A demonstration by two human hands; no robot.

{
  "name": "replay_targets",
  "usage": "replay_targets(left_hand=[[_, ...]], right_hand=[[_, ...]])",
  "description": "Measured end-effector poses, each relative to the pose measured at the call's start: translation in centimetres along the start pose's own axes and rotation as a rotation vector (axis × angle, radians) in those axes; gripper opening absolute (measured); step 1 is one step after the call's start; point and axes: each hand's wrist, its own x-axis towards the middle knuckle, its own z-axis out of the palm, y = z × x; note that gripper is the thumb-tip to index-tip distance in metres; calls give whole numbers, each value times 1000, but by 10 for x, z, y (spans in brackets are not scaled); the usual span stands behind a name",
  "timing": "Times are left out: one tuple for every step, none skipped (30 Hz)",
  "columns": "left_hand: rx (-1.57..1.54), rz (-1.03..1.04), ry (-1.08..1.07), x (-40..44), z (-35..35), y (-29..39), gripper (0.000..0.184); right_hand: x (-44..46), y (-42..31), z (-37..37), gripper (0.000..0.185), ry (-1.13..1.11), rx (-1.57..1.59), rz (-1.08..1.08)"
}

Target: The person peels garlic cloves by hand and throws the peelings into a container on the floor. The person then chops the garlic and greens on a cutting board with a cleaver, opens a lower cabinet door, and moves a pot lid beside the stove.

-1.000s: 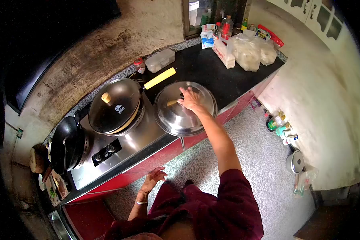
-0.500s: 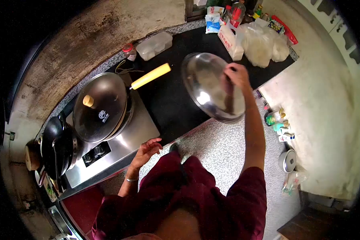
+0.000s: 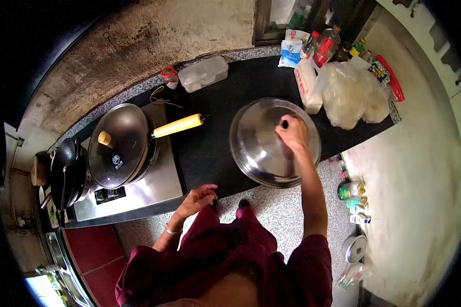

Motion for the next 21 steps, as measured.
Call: replay_targets(left_hand=[[-14,-22,-5,2,7,-5,36],[10,-23,17,2,15,-7,36],[33,-23,42,1,22,-7,36],[32,-16,69,-2,28,-6,36],[14,-16,114,-7,35,-3,37],[-10,-15,176,-14,41,-3,37],[-21,-2,253,-19,46,-9,37],[-41,18,274,-24,48,-19,38],[-62,43,310,-34,53,-25,38],[-74,17,338,-45,58,-15,39],[-63,1,375,-54,62,-21,39],[-22,27,454,-64,63,-25,37],[20,41,520,-72,67,-25,36],[38,81,574,-80,69,-32,37],[38,121,611,-89,72,-37,38],[32,111,641,-97,75,-39,38],[30,99,668,-104,76,-41,38],[-1,107,702,-110,78,-46,38],[-20,77,686,-115,81,-49,38],[-7,81,698,-123,80,-48,38],[9,82,695,-132,80,-48,38]], right_hand=[[9,-3,9,32,-27,0,-57],[15,-13,16,32,-35,-6,-88],[22,-18,21,32,-44,-11,-122],[33,-15,36,34,-96,-7,-137],[38,-18,41,34,-109,6,-172],[42,-21,46,36,-111,2,-187],[48,-27,52,37,-118,3,-223],[53,-31,57,39,-148,4,-233],[56,-31,60,40,-183,4,-257],[60,-28,65,40,-203,19,-290],[62,-36,63,39,-224,-24,-324],[64,-35,77,36,-164,-25,-355],[63,-40,77,32,-136,-32,-397],[63,-44,79,29,-126,-59,-423],[62,-47,81,27,-110,-51,-464],[63,-48,83,26,-87,-48,-497],[64,-51,84,28,-119,-82,-480],[65,-52,85,32,-148,-129,-464],[66,-53,82,39,-168,-168,-462],[59,-64,73,45,-168,-222,-432],[56,-69,70,51,-160,-272,-411]])
